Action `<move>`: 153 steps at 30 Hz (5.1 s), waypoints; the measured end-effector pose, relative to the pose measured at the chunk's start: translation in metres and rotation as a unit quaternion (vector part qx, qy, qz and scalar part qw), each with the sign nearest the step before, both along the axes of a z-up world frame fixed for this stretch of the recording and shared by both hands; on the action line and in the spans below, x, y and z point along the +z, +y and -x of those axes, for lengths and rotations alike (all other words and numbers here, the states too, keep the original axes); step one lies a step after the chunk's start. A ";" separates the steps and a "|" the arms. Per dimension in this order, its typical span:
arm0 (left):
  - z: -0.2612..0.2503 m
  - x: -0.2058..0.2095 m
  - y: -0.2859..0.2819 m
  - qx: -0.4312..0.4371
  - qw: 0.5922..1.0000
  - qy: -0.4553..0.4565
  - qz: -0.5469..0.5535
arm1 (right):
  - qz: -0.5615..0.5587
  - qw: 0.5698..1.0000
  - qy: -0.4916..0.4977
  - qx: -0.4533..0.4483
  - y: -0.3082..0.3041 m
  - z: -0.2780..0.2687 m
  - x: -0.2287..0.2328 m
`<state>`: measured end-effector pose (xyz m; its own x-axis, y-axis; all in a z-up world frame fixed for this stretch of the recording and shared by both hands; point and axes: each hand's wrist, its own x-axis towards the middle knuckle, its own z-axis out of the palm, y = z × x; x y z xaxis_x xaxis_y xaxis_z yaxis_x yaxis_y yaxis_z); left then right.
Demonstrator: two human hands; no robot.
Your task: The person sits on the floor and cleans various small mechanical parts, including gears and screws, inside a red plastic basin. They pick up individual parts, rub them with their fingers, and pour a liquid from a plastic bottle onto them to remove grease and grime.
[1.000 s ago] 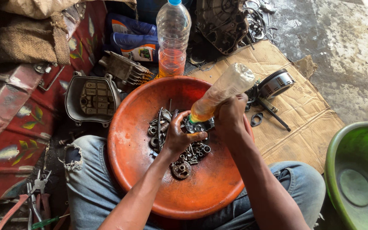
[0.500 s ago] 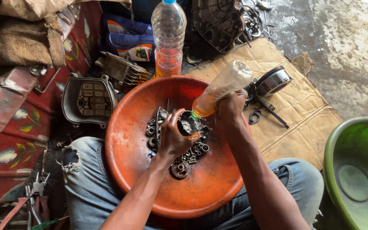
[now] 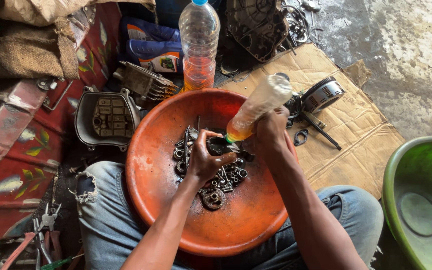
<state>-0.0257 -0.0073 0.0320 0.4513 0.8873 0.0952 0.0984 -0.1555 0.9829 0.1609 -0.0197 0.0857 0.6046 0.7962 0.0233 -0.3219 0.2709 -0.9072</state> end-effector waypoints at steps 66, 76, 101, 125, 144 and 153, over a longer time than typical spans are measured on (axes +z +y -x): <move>0.038 0.080 0.057 0.102 0.959 0.088 -0.251 | 0.323 0.915 0.024 0.242 0.075 -0.038 -0.052; 0.029 0.078 0.045 -0.038 0.931 0.329 -0.154 | 0.351 0.745 -0.480 0.303 -0.017 0.011 0.013; -0.112 0.041 0.054 -0.153 0.918 0.292 -0.222 | 0.130 0.812 -0.448 0.350 0.019 -0.051 -0.162; 0.037 -0.019 0.043 -0.195 0.841 0.480 -0.156 | 0.401 0.580 -0.638 0.309 -0.017 0.017 -0.038; 0.026 0.013 -0.016 -0.484 0.742 0.432 -0.168 | 0.418 0.595 -0.629 0.276 -0.013 0.008 -0.021; 0.027 0.019 -0.015 -0.471 0.765 0.430 -0.090 | 0.410 0.595 -0.626 0.292 -0.002 0.013 -0.043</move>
<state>-0.0527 -0.0220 0.0506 0.8471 0.1370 -0.5135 0.4571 -0.6810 0.5722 0.1476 -0.0218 0.0432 0.1359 0.9164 -0.3766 0.9241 -0.2543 -0.2853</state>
